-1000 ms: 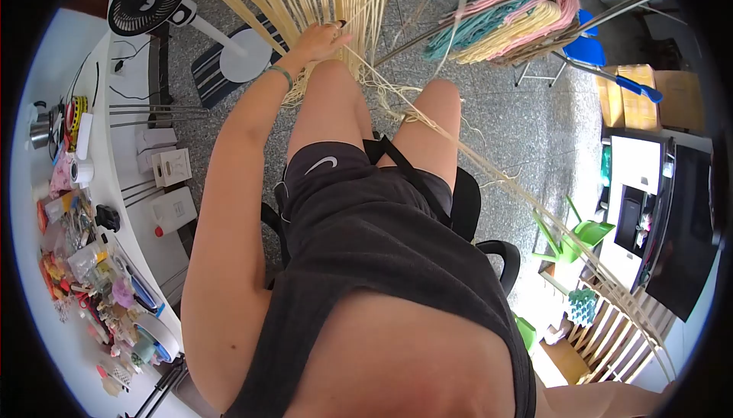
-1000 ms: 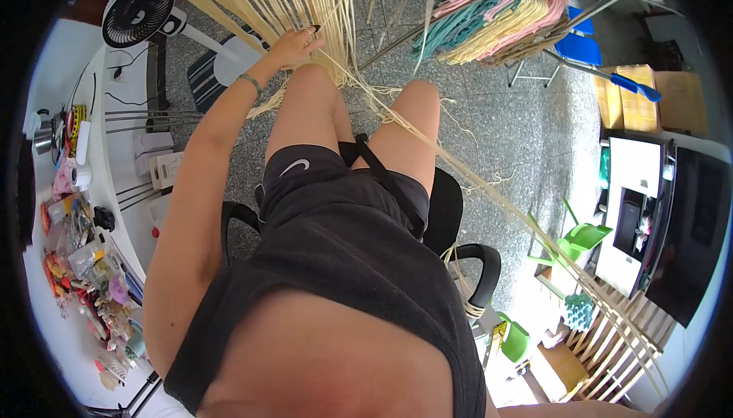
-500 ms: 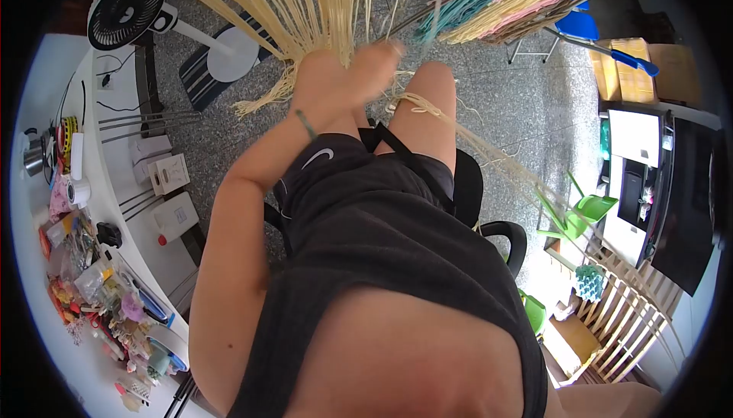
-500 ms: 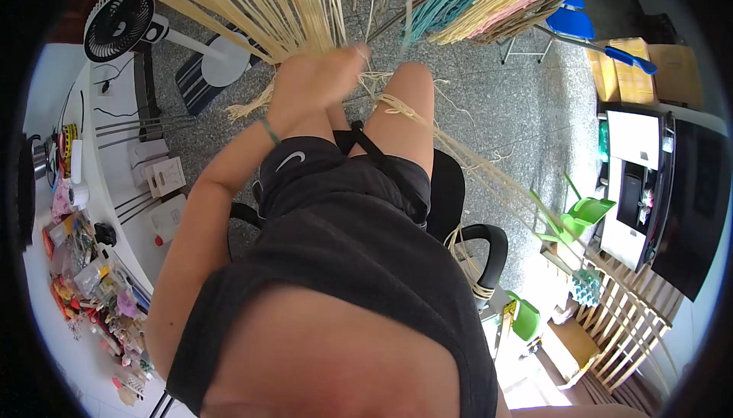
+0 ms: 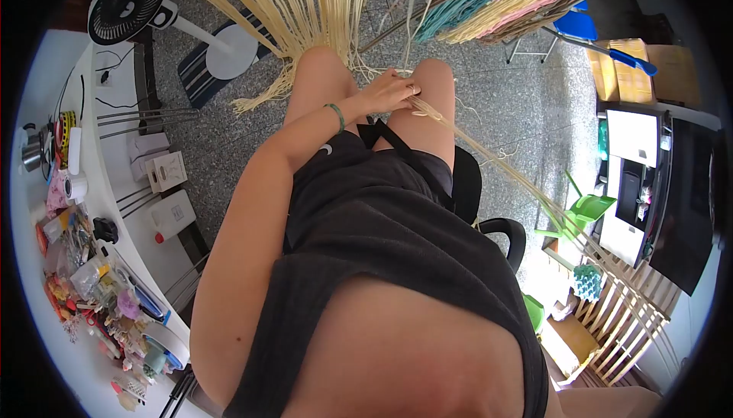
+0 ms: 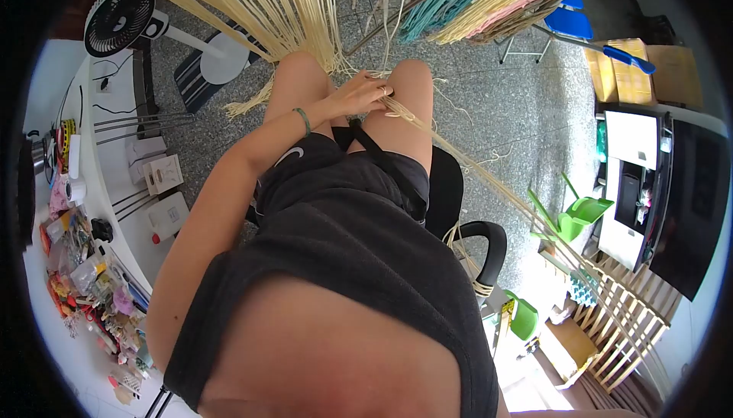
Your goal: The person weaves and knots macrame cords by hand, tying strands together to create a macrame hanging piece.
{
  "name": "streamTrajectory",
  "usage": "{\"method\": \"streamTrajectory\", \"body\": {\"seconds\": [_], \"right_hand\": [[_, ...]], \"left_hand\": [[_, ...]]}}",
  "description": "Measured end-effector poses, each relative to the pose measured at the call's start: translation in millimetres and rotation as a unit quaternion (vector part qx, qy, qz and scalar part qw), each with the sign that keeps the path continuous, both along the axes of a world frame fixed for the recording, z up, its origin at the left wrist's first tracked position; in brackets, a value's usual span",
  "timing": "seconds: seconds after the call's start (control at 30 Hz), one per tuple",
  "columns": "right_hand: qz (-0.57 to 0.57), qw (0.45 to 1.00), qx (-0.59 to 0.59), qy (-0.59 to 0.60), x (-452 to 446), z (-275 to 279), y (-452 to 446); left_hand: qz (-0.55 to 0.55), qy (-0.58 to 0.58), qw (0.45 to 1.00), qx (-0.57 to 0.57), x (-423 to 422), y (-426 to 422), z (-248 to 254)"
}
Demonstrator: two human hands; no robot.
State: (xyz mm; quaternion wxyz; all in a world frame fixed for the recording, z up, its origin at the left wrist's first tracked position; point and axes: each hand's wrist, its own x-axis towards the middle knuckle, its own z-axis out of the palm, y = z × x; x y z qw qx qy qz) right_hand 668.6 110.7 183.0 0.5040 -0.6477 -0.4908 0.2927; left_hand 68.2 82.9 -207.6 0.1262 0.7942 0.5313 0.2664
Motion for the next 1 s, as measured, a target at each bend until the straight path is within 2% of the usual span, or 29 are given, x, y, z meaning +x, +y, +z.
{"method": "streamTrajectory", "body": {"seconds": [0.07, 0.13, 0.27, 0.33, 0.4, 0.43, 0.47, 0.5, 0.57, 0.63, 0.7, 0.77, 0.83, 0.87, 0.9, 0.93, 0.97, 1.0], "right_hand": [[-0.002, 1.0, 0.0, -0.001, -0.3, -1.2, -0.7], [-0.001, 1.0, 0.0, -0.004, -2.3, -1.7, -0.4], [0.001, 1.0, -0.001, -0.007, -5.4, -3.4, -1.5], [0.0, 1.0, -0.001, -0.007, -5.8, -4.2, -1.4], [0.001, 1.0, -0.001, -0.006, -5.4, -5.1, -1.6], [0.001, 1.0, 0.001, -0.007, -5.9, -5.6, -1.8], [0.001, 1.0, 0.001, -0.008, -6.4, -6.5, -2.1], [-0.001, 1.0, 0.001, -0.009, -6.4, -7.2, -1.9], [0.001, 1.0, 0.001, -0.009, -8.0, -7.3, -1.8], [0.002, 1.0, 0.001, -0.01, -8.4, -6.9, -1.0], [0.002, 1.0, 0.002, -0.012, -8.8, -6.8, -0.3], [0.003, 1.0, 0.003, -0.012, -8.1, -6.2, 0.4], [0.0, 1.0, 0.001, -0.012, -7.1, -5.8, -0.2], [-0.001, 1.0, 0.001, -0.013, -6.9, -5.4, 0.0], [-0.003, 1.0, 0.001, -0.016, -6.6, -4.3, -1.7], [-0.005, 1.0, 0.001, -0.015, -6.4, -4.3, -1.5], [-0.006, 1.0, 0.0, -0.018, -5.8, -2.3, -1.6], [-0.008, 1.0, 0.002, -0.019, -5.1, -0.9, -1.7]], "left_hand": [[0.002, -0.011, 0.999, 0.033, 4.9, 2.9, 1.9], [-0.027, 0.062, 0.998, -0.01, 10.2, 7.4, 1.5], [-0.032, 0.065, 0.997, 0.002, -1.9, 15.7, 6.6], [0.029, -0.04, 0.998, 0.048, -16.6, 18.1, 26.3], [0.183, -0.097, 0.978, 0.04, -32.0, 21.7, 50.6], [0.271, -0.143, 0.952, 0.02, -40.5, 25.8, 56.6], [0.334, -0.319, 0.887, 0.021, -50.4, 29.8, 62.4], [0.383, -0.482, 0.787, 0.022, -62.6, 34.1, 66.3], [0.454, -0.629, 0.628, 0.069, -101.7, 41.8, 62.4], [0.493, -0.674, 0.55, 0.009, -153.4, 37.0, 42.5], [0.535, -0.694, 0.481, -0.018, -177.7, 28.4, 44.3], [0.556, -0.679, 0.477, -0.036, -186.1, 24.5, 44.0], [0.539, -0.634, 0.553, -0.048, -186.8, 22.3, 41.7], [0.538, -0.634, 0.553, -0.049, -189.0, 22.2, 41.4], [0.554, -0.501, 0.651, -0.136, -191.4, 22.3, 43.5], [0.549, -0.351, 0.726, -0.219, -191.7, 23.1, 44.6], [0.548, -0.352, 0.727, -0.22, -185.2, 26.4, 42.8], [0.518, -0.249, 0.794, -0.198, -163.4, 29.1, 54.8]]}}
